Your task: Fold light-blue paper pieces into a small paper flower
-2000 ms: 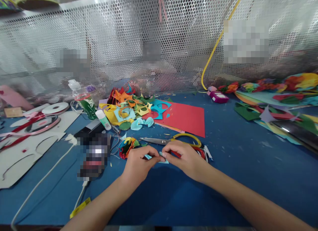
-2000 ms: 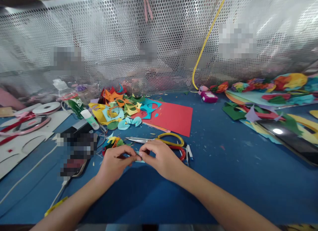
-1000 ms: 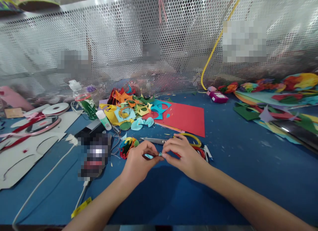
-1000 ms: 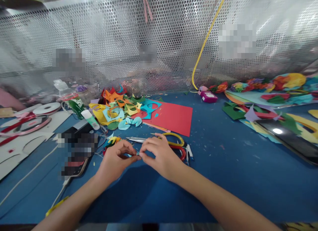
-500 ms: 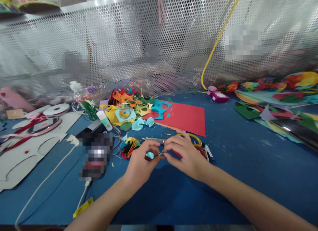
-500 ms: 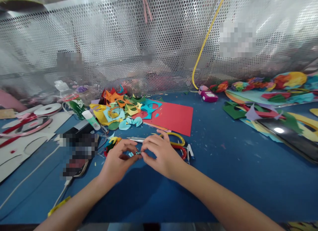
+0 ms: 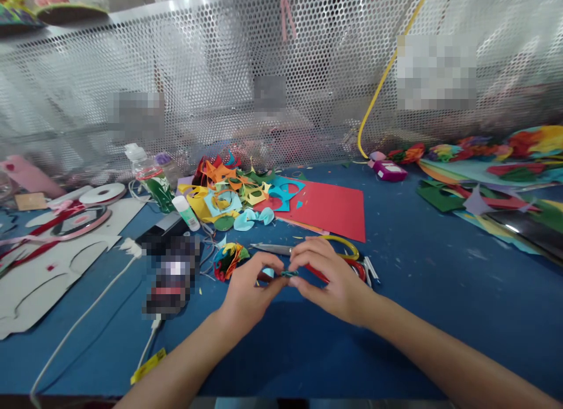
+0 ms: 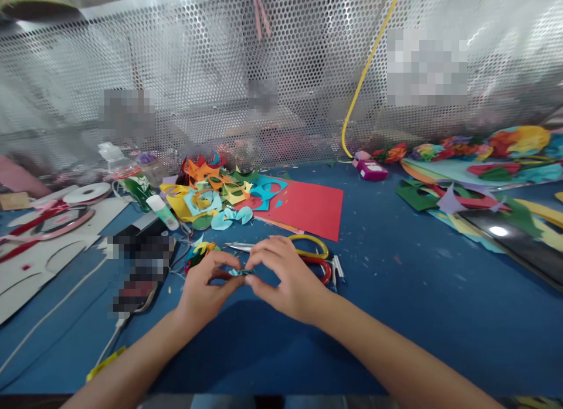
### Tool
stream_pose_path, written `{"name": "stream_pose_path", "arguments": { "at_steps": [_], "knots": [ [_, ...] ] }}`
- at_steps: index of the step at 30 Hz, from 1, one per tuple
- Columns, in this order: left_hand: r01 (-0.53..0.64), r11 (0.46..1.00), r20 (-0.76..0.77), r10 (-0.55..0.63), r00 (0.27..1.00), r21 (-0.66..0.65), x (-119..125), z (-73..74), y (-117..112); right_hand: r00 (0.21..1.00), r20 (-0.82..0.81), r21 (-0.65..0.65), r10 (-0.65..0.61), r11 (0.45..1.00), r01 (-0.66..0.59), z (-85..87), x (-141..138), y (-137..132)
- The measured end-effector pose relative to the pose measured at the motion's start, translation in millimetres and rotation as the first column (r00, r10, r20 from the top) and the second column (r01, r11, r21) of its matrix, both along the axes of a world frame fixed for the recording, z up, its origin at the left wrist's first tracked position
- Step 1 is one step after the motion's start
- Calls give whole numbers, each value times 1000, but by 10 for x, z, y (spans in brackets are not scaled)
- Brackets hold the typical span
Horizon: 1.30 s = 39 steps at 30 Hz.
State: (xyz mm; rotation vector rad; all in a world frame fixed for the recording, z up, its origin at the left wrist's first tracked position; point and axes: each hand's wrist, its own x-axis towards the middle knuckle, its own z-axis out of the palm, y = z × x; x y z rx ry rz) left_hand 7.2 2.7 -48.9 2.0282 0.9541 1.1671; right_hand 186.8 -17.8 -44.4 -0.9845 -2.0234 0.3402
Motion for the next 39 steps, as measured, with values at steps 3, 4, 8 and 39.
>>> {"name": "stream_pose_path", "arguments": {
  "at_steps": [3,4,8,39],
  "knots": [
    [-12,1000,90,12,996,-1,4,25,6,996,-81,-16,38,999,-39,26,30,-4],
    [-8,1000,107,9,994,-5,2,30,5,995,-90,-17,50,999,-52,31,37,-1],
    [5,1000,131,-4,991,-9,-12,32,3,992,-105,11,65,998,-65,40,45,17],
    [307,827,401,-109,909,-471,29,172,14,902,-408,-200,141,950,-239,117,78,50]
  ]
}}
